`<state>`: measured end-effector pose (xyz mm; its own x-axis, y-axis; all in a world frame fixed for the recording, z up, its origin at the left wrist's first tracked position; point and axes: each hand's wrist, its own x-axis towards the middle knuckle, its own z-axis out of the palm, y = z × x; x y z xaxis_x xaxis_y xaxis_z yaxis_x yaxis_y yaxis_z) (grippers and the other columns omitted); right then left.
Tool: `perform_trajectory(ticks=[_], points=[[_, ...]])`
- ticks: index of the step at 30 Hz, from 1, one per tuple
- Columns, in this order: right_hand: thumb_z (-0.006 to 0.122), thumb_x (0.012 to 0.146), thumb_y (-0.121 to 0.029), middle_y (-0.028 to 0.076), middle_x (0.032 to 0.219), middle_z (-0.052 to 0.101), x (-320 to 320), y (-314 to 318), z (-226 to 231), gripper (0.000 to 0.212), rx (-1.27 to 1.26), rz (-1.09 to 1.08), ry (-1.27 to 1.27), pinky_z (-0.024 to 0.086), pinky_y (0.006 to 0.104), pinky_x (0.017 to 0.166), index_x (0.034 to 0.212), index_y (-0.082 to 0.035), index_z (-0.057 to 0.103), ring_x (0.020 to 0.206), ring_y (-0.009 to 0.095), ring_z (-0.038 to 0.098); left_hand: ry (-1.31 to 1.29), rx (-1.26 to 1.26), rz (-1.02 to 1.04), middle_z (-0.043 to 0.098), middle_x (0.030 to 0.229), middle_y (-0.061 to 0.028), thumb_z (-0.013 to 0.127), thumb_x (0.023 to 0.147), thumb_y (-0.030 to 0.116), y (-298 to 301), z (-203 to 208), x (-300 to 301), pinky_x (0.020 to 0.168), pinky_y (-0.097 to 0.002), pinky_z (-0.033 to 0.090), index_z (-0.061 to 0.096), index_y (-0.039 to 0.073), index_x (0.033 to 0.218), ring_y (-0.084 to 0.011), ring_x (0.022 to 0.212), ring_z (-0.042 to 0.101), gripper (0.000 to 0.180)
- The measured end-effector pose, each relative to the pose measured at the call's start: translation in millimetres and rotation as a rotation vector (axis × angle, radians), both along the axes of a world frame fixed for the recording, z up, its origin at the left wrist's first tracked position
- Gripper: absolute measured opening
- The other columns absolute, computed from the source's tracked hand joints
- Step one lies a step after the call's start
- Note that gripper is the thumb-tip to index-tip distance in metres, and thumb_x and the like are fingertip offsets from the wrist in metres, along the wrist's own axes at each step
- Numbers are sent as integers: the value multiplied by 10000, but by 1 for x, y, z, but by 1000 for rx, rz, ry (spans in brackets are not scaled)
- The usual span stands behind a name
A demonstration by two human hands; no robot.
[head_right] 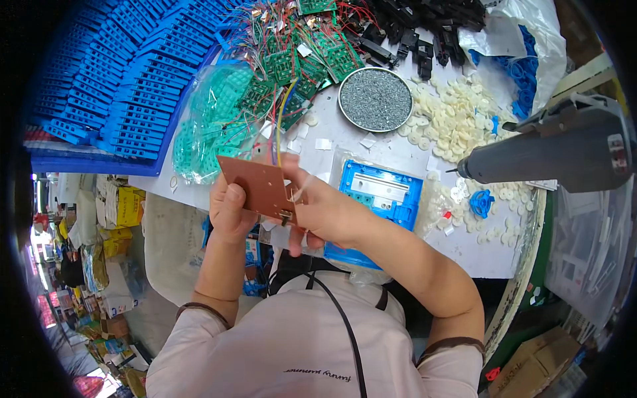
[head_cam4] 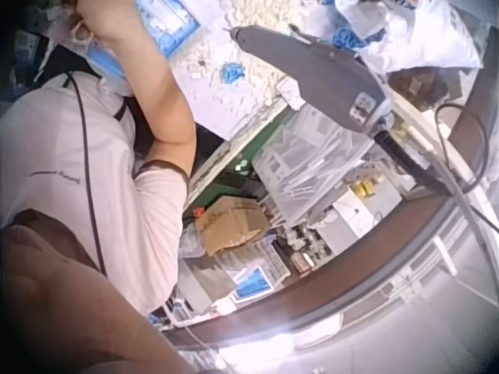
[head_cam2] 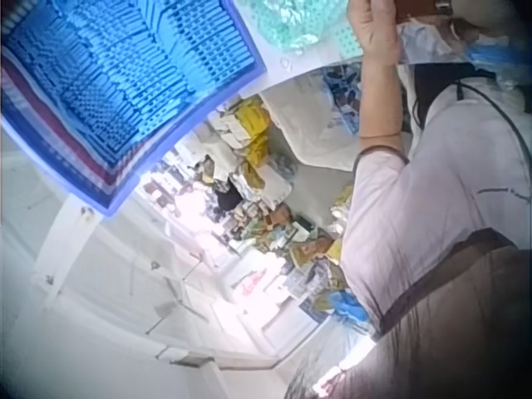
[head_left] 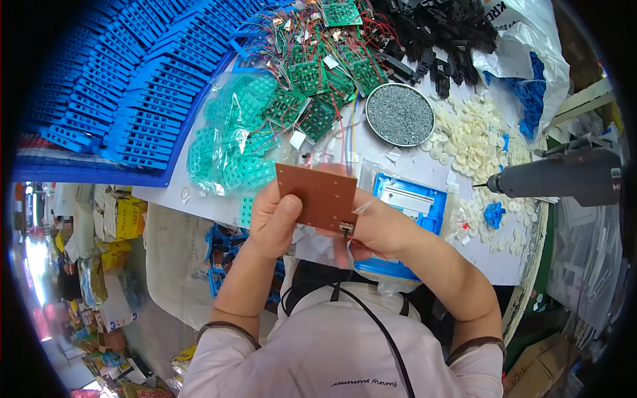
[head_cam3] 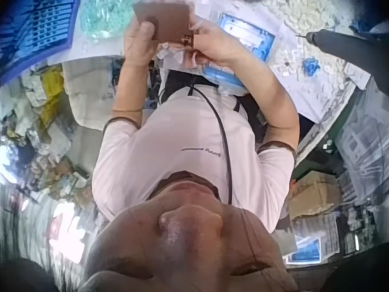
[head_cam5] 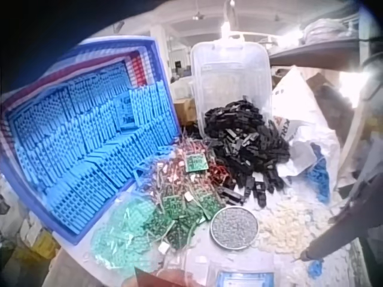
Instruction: Assembling small electronic components and circuit boards into plastic housings using a heat gun.
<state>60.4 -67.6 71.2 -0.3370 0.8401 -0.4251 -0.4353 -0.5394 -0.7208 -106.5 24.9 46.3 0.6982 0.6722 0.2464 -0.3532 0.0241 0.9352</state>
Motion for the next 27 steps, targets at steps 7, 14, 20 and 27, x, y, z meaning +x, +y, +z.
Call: perform_trajectory(ticks=[7, 14, 20, 27], points=[[476, 963, -90, 53, 1124, 634, -3, -4, 21, 613, -5, 133, -132, 392, 232, 382, 1548, -153, 303, 432, 88, 523, 9, 17, -99, 697, 970, -75, 478, 1065, 297, 0, 9, -14, 543, -222, 464, 531, -52, 1307, -96, 710, 636, 428], [488, 1032, -152, 117, 1297, 617, 12, -102, 40, 624, -140, -245, 82, 367, 215, 428, 1588, -70, 216, 512, 68, 506, 97, -82, 5, 721, 890, -103, 447, 1060, 212, -19, 35, -15, 545, -255, 519, 556, -60, 1248, -133, 636, 671, 348], [737, 884, -274, 170, 1335, 602, 47, -213, 51, 544, 279, 102, -999, 520, 391, 790, 1329, 2, 591, 893, 285, 642, 353, 439, -393, 721, 844, -119, 620, 846, 91, -18, 21, -23, 612, -342, 542, 644, 28, 1237, -274, 689, 704, 397], [809, 814, -326, 179, 1285, 608, 35, -162, 35, 640, 650, -149, -1092, 431, 445, 1028, 1331, -15, 598, 1166, 404, 553, 190, 499, -618, 724, 1098, -148, 682, 820, 83, -51, 25, 13, 711, -411, 560, 539, 106, 1447, -368, 844, 705, 643]])
